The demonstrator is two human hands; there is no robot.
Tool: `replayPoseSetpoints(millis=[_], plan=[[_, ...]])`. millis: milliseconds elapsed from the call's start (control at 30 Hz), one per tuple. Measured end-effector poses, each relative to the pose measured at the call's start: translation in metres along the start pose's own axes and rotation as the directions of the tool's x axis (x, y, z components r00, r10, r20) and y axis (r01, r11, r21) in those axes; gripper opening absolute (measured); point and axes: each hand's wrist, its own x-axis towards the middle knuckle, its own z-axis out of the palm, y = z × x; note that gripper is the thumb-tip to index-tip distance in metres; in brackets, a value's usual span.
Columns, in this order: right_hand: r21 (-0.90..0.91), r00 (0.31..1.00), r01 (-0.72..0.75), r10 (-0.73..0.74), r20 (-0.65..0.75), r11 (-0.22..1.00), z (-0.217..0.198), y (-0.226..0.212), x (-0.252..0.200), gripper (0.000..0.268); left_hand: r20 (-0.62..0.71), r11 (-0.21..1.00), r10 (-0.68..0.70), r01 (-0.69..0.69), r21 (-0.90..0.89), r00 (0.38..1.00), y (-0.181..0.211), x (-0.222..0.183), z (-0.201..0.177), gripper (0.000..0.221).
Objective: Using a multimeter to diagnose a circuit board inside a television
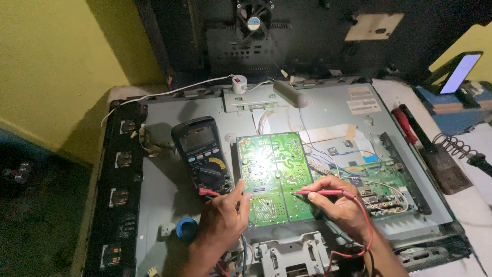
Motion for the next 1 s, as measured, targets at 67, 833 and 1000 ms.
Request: replayPoseSetpoints(millis=[67,833,1000], plan=[[-0.03,1.0,-0.001,0.001,-0.01,1.0,0.0,0.001,-0.001,0.008,0.023,1.0,-0.005,0.005,-0.003,1.0,0.0,0.001,0.0,0.051],[0.271,0.953,-0.146,0.209,-0.22,0.951,-0.012,0.007,0.029,0.016,0.067,0.999,-0.028,0.026,0.025,0.997,0.005,0.002,-0.007,0.05],[0.312,0.973,-0.07,0.134,-0.19,0.948,-0.004,-0.01,0.035,0.009,-0.015,1.0,-0.005,0.005,-0.026,1.0,-0.005,0.001,0.005,0.047]])
